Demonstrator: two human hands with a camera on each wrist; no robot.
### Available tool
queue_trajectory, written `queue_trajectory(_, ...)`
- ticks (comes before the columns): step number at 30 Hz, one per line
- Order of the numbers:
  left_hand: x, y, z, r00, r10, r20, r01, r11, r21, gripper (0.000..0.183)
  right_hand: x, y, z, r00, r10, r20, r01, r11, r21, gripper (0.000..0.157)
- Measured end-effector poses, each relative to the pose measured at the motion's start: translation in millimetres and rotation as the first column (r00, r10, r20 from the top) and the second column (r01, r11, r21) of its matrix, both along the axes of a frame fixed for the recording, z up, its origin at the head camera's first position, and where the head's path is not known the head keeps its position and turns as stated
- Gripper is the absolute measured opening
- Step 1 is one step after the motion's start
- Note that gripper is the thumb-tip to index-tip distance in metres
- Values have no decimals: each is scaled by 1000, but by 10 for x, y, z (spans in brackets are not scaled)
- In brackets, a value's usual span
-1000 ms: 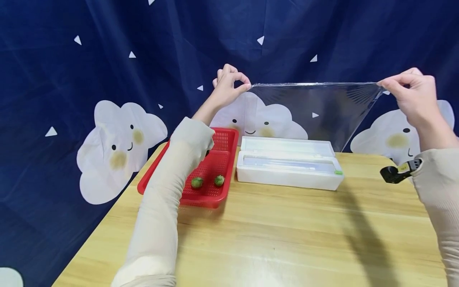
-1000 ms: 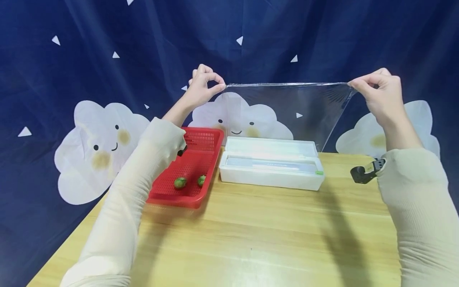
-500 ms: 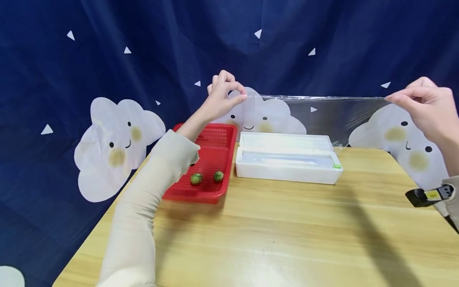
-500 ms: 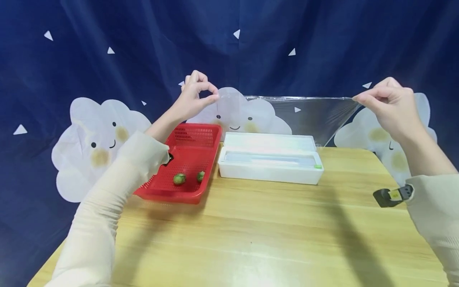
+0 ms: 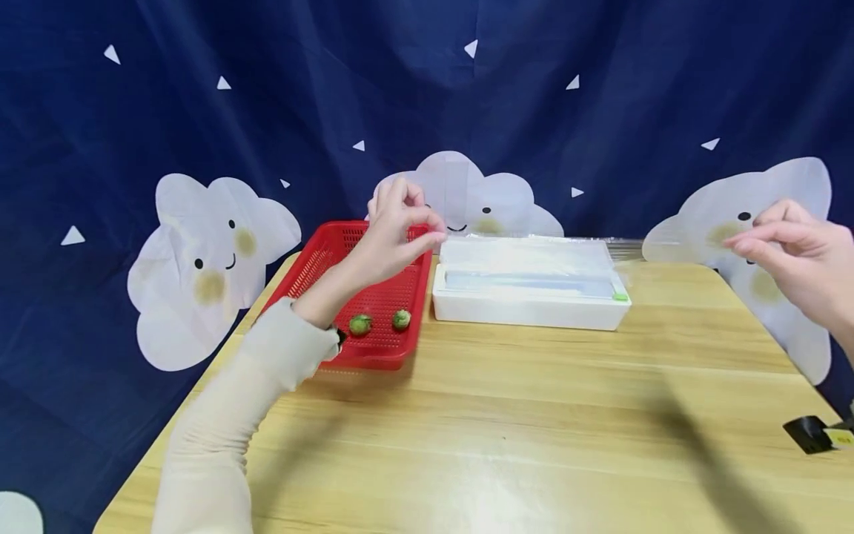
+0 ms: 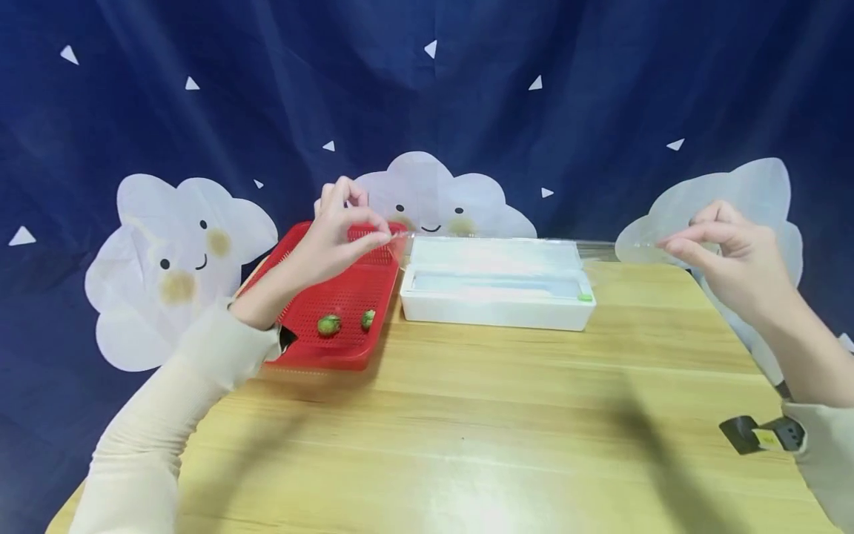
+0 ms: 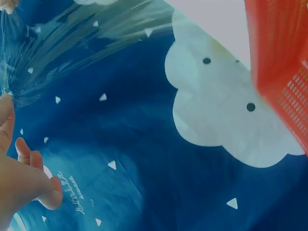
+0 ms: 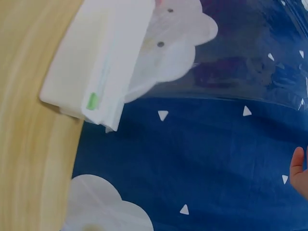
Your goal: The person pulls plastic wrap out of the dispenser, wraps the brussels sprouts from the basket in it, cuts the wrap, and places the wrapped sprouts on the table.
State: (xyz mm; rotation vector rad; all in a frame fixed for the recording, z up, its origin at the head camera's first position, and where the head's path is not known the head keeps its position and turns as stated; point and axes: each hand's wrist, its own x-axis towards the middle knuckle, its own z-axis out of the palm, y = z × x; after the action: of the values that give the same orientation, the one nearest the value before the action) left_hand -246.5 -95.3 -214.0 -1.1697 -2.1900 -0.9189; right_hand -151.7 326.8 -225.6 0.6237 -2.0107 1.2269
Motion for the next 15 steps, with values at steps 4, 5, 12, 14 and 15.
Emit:
queue_trajectory(4,155,-59,-168,997,-33,-63,33,999,-1,5,149,-38,-144,995,102,0,-102,994,-50,11)
queue_trajectory(5,197,-75,-206,997,-34,-66,34,999,-8,5,187,-47,-181,991,130,4,-130,989,-65,11)
queue_trajectory(12,455,-147,-480,998,-34,-56,31,998,-61,9,434,-69,-485,955,298,6,-296,950,-96,18)
queue_trajectory(14,513,-161,-564,997,-35,-62,30,997,-68,10,495,-73,-577,950,313,12,-311,947,-80,18)
queue_trajectory(15,539,-168,-606,997,-37,-65,33,997,-67,10,524,-74,-622,947,320,14,-318,945,-73,18)
